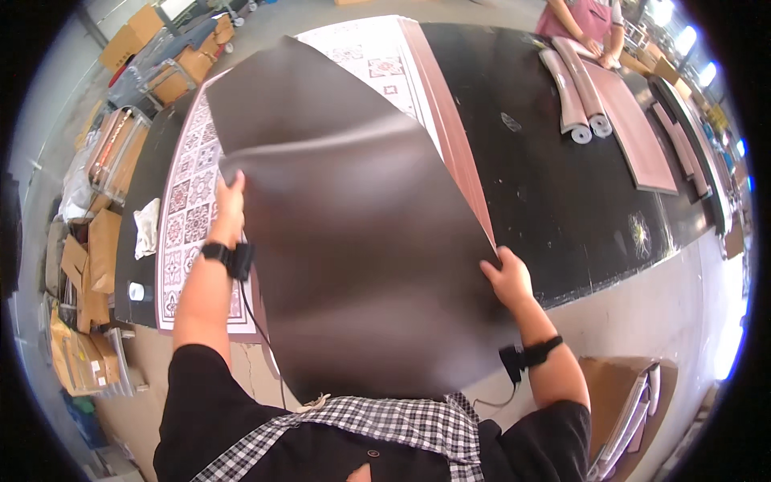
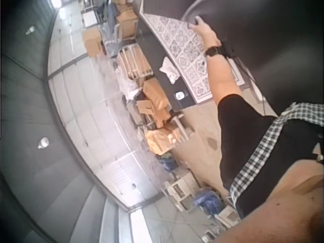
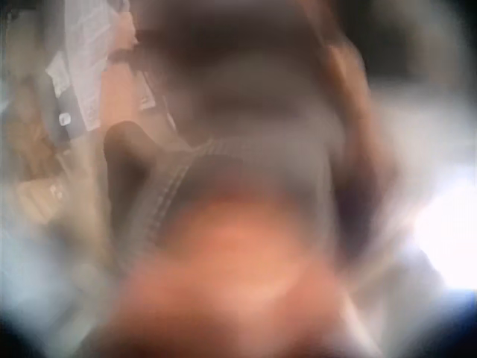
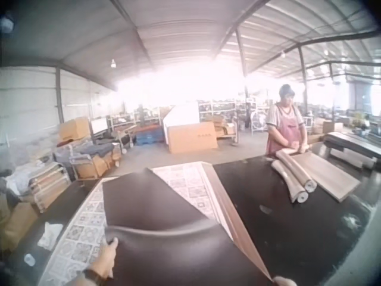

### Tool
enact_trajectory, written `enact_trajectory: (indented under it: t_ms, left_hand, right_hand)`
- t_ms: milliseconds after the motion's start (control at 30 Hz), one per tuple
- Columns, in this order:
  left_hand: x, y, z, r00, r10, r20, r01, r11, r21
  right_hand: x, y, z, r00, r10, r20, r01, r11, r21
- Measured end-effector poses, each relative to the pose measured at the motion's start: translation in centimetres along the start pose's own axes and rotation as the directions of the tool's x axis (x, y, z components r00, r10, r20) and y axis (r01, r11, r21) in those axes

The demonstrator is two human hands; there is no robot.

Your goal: Rolling and securing thin flexible sheets into rolls and placing them into a box.

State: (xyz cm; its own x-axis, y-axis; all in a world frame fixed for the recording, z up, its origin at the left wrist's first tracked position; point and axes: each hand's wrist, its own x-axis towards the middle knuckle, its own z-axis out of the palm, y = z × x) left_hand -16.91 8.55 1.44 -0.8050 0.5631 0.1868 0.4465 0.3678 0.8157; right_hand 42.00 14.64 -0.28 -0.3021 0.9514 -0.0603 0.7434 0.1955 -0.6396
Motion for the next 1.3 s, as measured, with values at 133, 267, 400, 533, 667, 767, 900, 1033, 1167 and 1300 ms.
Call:
enact_trajectory:
  t_ms: [133, 267, 400, 533, 667, 767, 900, 1033, 1167, 1300]
  left_hand:
    - [8.1, 8.8, 2.0, 0.967, 0.217, -0.137, -0.233, 0.965, -0.119]
    - [6.9, 13.5, 2.5, 0.938, 0.322, -0.130, -0.275, 0.917, 0.288]
    - [-12.8, 10.4, 0.0, 0.526, 0.657, 0.541, -0.730, 0.675, -0.109]
    - [-29.7, 3.5, -5.2, 0.531, 0.423, 0.734, -0.730, 0.669, 0.142]
    - [-31.3, 0.8, -4.2, 0.657, 0.454, 0.602, -0.689, 0.686, 0.234]
    - [-28.7, 1.4, -3.5, 0.699, 0.567, 0.436, -0.672, 0.730, 0.128]
    - [-27.5, 0.2, -3.0, 0.633, 0.632, 0.447, -0.751, 0.642, 0.155]
    - [-24.1, 3.4, -1.1, 0.746, 0.277, 0.606, -0.583, 0.710, 0.393]
    - [-23.1, 1.6, 0.8, 0.749, 0.605, 0.272, -0.639, 0.547, 0.542]
    - [-23.3, 1.6, 1.1, 0.737, 0.617, 0.275, -0.655, 0.553, 0.514]
  right_hand:
    - [6.8, -3.8, 3.0, 0.998, 0.055, -0.041, -0.054, 0.998, 0.023]
    - [10.5, -6.3, 6.4, 0.987, 0.129, -0.098, -0.135, 0.990, -0.052]
    - [7.9, -6.6, 6.7, 0.956, -0.044, -0.290, -0.005, 0.986, -0.165]
    - [-1.5, -9.2, 5.4, 0.823, -0.554, -0.127, 0.528, 0.828, -0.189]
    - [-7.3, -11.2, 9.1, 0.789, -0.586, 0.185, 0.608, 0.787, -0.101]
    - [-6.8, -10.8, 11.5, 0.757, -0.625, 0.190, 0.652, 0.744, -0.145]
    - [-4.5, -10.6, 11.7, 0.720, -0.679, 0.147, 0.694, 0.696, -0.184]
    - [-1.8, -13.5, 12.2, 0.784, -0.612, 0.110, 0.604, 0.708, -0.366]
    - [-3.0, -19.4, 15.2, 0.716, -0.686, -0.126, 0.608, 0.703, -0.370]
    - [-2.2, -20.1, 18.7, 0.720, -0.682, -0.128, 0.607, 0.709, -0.359]
